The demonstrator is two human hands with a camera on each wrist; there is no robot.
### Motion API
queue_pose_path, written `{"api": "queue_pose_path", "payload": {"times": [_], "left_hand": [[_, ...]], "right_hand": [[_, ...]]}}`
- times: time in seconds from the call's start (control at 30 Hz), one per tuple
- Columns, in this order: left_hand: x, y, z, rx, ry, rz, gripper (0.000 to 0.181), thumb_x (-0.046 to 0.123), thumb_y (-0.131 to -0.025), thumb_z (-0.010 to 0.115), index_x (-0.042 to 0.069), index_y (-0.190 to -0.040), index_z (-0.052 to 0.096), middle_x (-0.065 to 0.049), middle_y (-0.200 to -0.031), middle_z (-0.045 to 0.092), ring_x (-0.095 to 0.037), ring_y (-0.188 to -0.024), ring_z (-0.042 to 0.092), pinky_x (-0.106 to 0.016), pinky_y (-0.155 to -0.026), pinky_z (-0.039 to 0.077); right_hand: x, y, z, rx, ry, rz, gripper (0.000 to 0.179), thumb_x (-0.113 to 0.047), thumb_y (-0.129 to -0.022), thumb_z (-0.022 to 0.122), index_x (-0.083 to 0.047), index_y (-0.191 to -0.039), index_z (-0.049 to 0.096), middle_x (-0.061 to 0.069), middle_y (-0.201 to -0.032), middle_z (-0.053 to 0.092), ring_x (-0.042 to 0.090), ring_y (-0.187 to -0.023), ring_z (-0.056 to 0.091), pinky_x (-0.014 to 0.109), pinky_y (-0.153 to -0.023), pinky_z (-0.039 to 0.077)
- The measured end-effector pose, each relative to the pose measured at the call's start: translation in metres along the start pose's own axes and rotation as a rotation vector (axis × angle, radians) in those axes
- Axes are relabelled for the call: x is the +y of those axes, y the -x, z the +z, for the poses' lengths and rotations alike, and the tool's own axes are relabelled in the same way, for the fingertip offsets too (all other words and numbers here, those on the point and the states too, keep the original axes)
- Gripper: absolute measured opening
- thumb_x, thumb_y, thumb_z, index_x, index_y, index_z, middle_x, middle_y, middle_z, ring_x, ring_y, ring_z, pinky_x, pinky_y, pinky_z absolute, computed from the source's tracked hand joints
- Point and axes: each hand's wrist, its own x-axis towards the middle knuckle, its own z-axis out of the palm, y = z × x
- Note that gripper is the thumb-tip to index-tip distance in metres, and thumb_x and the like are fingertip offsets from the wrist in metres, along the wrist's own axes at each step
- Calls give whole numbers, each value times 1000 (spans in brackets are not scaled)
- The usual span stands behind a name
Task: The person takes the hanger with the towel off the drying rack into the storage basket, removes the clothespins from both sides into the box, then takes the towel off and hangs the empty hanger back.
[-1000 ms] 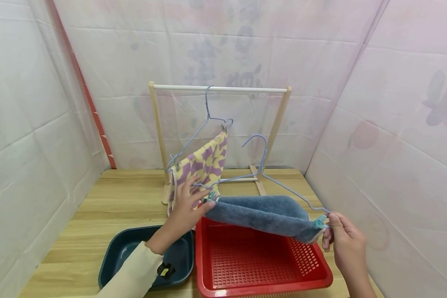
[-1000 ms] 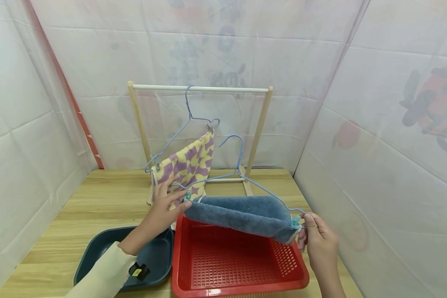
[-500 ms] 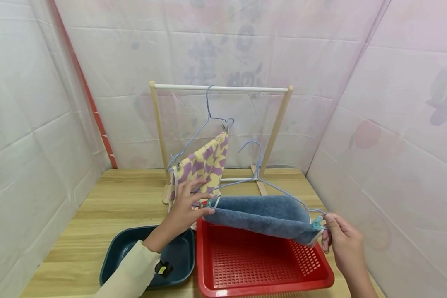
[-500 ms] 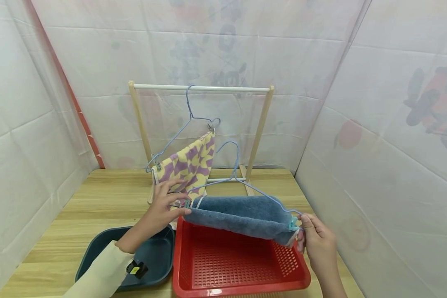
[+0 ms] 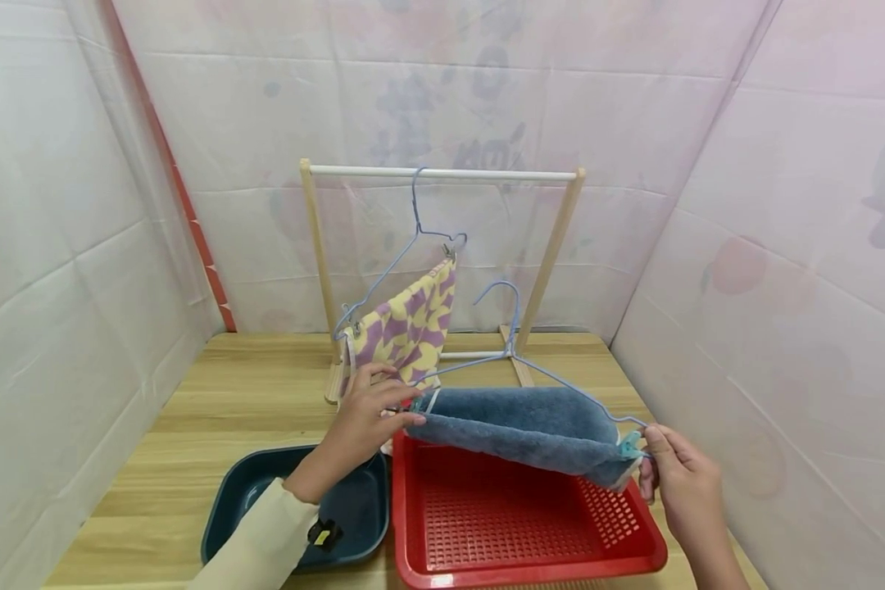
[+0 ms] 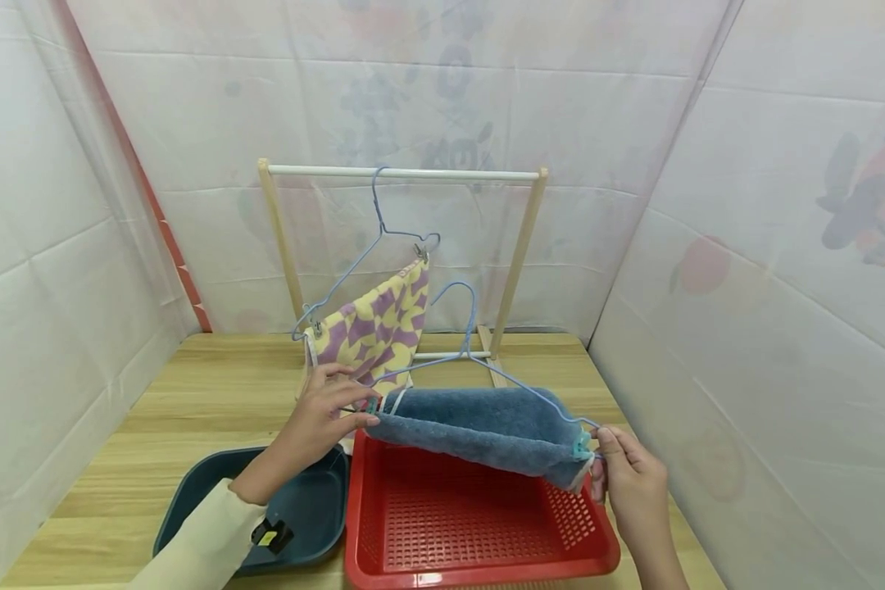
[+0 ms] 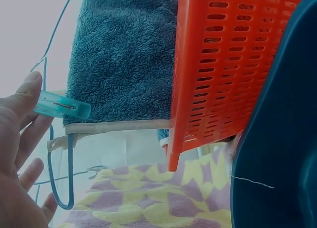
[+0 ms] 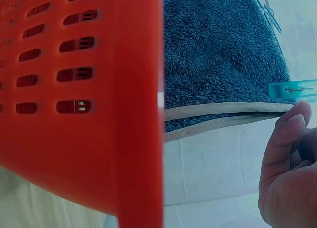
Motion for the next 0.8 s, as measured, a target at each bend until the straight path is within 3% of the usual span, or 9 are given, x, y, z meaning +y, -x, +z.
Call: {"api": "queue_pose_path", "payload": {"times": [0.17, 0.37, 0.53, 0.8], "left_hand": [[1, 0, -1, 4, -14, 6, 37, 30, -79, 85, 21, -114, 78, 5, -113, 75, -21, -129, 44, -60, -107, 32], [-1, -1, 1, 48, -50, 72, 33, 29, -75, 86, 21, -107, 80, 6, -108, 77, -24, -128, 46, -62, -108, 28], [-1, -1, 2, 82, -75, 109, 31, 26, -73, 87, 18, -102, 81, 5, -103, 78, -25, -125, 48, -63, -107, 29], [-3, 1, 6, 115, 13, 121, 23, 16, -77, 86, 12, -100, 81, 1, -96, 78, -24, -123, 48, -52, -105, 34]], "right_hand": [[2, 0, 0, 1, 2, -8, 17, -19, -102, 59, -6, -96, 68, 3, -59, 54, 16, -40, 49, 28, -37, 43], [3, -1, 0, -8, -9, -12, 17, -18, -103, 59, -4, -97, 68, 4, -59, 53, 17, -40, 48, 28, -37, 43], [2, 0, -1, -8, 55, 14, 19, -22, -103, 58, -6, -99, 68, 4, -60, 53, 18, -40, 48, 28, -38, 44], [2, 4, -1, -2, 114, 42, 23, -25, -103, 58, -4, -101, 68, 2, -60, 53, 19, -40, 48, 29, -39, 45]]}}
